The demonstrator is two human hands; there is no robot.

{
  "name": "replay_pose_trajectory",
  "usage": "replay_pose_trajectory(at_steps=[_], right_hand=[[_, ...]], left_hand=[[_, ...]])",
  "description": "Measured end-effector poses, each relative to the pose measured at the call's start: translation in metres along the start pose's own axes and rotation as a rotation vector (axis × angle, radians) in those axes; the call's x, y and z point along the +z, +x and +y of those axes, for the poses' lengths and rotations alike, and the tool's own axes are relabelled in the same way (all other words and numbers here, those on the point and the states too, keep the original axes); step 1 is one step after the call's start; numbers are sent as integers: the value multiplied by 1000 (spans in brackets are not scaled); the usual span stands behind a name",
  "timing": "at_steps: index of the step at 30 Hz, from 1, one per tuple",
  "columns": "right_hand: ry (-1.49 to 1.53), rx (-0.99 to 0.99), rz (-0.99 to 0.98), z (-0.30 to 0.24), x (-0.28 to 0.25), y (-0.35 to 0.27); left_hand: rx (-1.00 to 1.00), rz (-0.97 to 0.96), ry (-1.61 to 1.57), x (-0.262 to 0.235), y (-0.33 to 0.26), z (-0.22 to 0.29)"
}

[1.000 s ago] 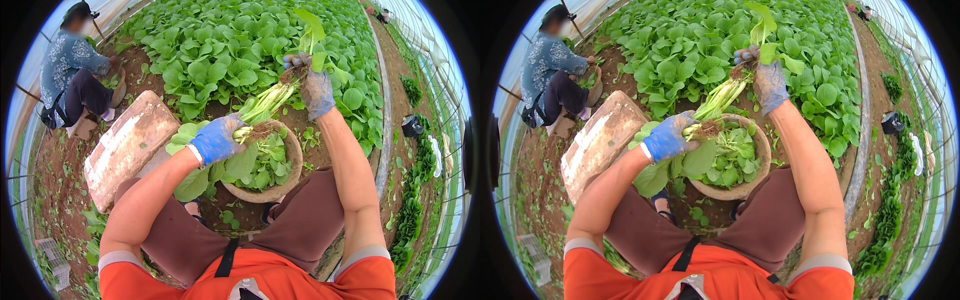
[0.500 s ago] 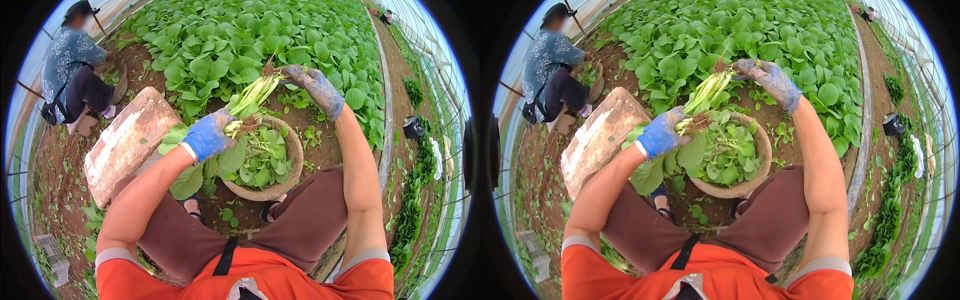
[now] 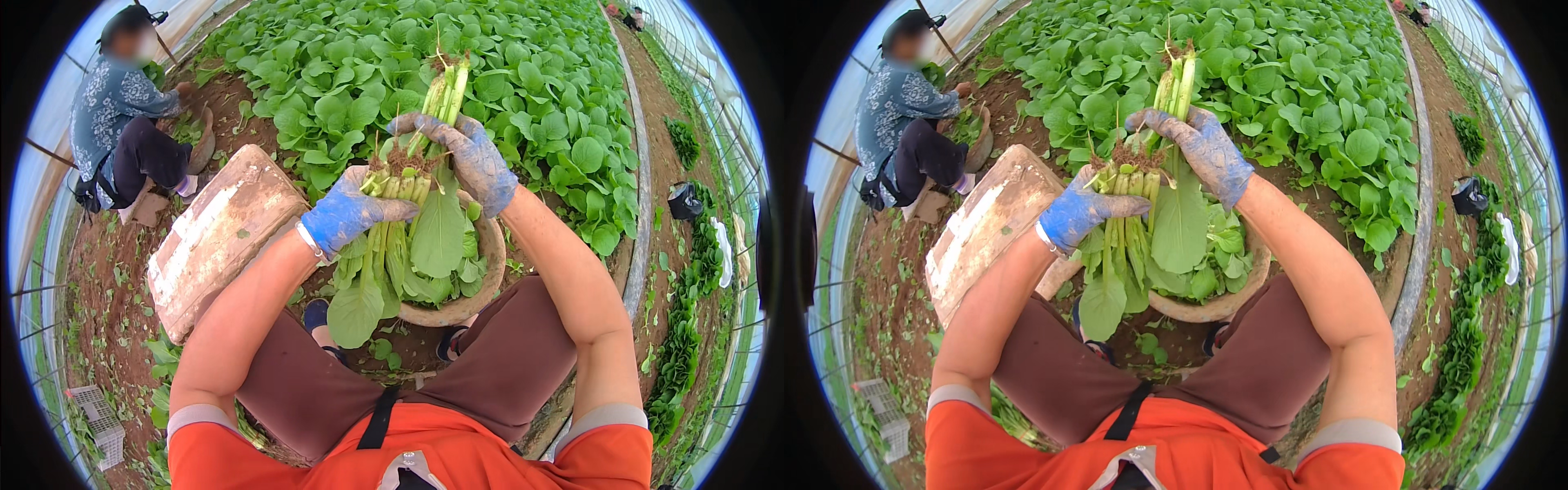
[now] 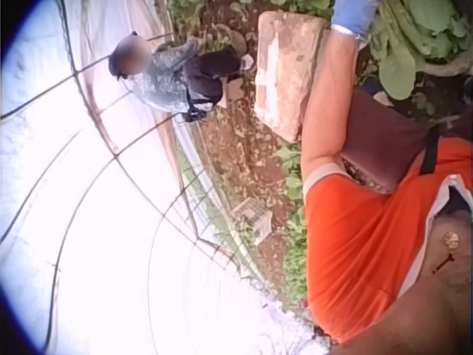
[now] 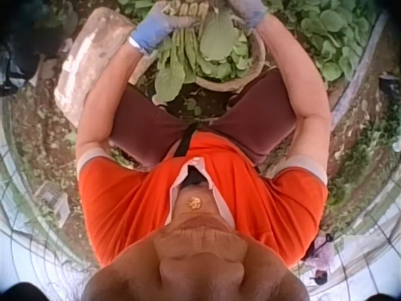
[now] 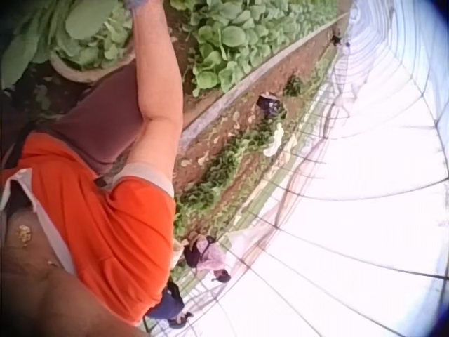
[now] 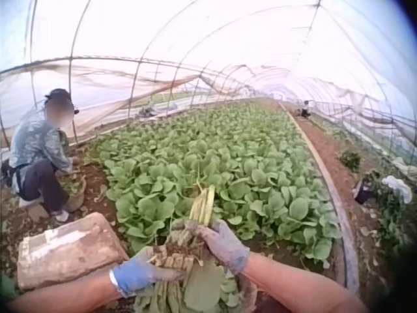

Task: The person harvests leafy green vegetables by hand, gathers them into bunches, and ties them with rubber bands. The person places the tied bunches on the ground and continues harvesting more vegetables.

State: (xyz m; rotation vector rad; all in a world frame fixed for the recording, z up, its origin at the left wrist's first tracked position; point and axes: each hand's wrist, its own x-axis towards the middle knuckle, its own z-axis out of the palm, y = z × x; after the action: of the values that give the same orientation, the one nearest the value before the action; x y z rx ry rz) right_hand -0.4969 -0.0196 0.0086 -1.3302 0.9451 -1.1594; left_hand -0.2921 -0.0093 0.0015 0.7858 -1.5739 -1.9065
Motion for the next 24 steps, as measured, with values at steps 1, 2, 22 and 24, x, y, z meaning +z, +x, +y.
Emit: replay_pose_trajectory(at_steps=[1, 2, 22, 24], right_hand=[[18, -63, 81, -2, 0, 3], [-60, -83, 143, -1, -8, 5], [-1376, -296, 64, 18, 44, 8], [-964, -72, -113, -5, 43, 8]], left_hand=[[43, 64, -24, -6, 0, 4], [89, 119, -57, -10, 2, 5], [178, 494, -377, -13, 16, 12], [134, 503, -326, -21, 9, 16]])
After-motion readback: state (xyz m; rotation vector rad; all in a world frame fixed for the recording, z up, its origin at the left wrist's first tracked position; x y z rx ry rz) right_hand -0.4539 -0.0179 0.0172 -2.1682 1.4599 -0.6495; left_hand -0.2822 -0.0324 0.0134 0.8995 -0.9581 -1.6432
